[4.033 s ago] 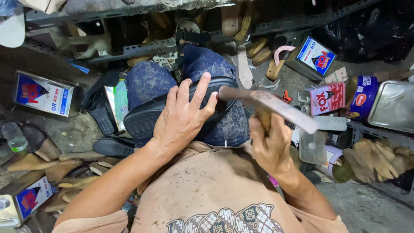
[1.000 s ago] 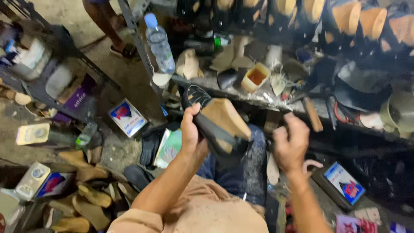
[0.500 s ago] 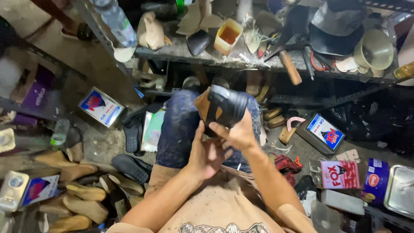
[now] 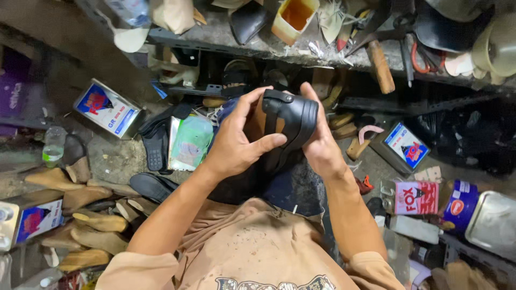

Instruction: The person cleans the sole of a black shoe with a knife, then inserts a wooden shoe tree. They use a small stick to apply a substance to the shoe's seams and later use a hammer to tap the shoe.

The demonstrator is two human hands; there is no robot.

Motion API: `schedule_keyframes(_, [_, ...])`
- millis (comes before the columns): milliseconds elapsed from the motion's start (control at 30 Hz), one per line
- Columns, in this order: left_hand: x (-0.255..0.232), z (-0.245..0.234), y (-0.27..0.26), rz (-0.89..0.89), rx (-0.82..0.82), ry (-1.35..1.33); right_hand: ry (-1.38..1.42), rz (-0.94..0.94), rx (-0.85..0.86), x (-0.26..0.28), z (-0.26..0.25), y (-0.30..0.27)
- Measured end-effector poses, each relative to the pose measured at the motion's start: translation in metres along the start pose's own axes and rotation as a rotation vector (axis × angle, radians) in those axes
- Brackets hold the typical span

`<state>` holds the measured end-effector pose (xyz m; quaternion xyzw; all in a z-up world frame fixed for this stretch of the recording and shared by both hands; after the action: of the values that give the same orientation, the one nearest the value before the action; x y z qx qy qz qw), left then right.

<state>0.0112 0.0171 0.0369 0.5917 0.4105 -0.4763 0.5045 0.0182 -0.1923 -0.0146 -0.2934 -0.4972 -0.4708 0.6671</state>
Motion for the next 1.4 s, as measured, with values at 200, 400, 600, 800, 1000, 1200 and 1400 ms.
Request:
schedule_keyframes(200, [0.005, -0.003, -0.003, -0.023, -0.041, -0.09, -0.03, -0.058, -0.049, 0.027, 0.021, -0.001])
schedule_keyframes(400, [0.011, -0.002, -0.006, 0.015, -0.042, -0.078, -0.066, -0.076, -0.074, 0.026, 0.022, -0.003])
schedule_keyframes(600, [0.002, 0.0, -0.013, 0.079, 0.07, -0.043, -0.151, -0.066, -0.046, 0.033, 0.022, -0.008])
schedule_keyframes(800, [-0.044, 0.011, -0.048, -0.026, -0.051, 0.237, -0.539, -0.036, 0.044, 0.054, 0.057, -0.026])
schedule_keyframes(1000, [-0.073, -0.006, -0.05, 0.19, 0.163, 0.158, -0.939, -0.073, 0.055, 0.101, 0.082, -0.063])
schedule_keyframes(1200, [-0.056, -0.025, -0.032, 0.27, 0.488, 0.068, -0.754, -0.12, -0.202, 0.069, 0.074, -0.092])
schedule_keyframes(1400, [-0.031, -0.02, -0.075, 0.401, 0.37, 0.161, -0.83, -0.268, -0.072, 0.075, 0.078, -0.089])
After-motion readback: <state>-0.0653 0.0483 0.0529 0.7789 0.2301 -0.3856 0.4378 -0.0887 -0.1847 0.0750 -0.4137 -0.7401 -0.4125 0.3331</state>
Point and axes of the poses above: each hand's wrist, its own y-axis towards the middle knuckle, its own z-axis out of the palm, x = y × z, the point moved 1 cm from there along y, towards the middle knuckle, and after that the axes turned 4 degrees about z, right-handed, at the moved point
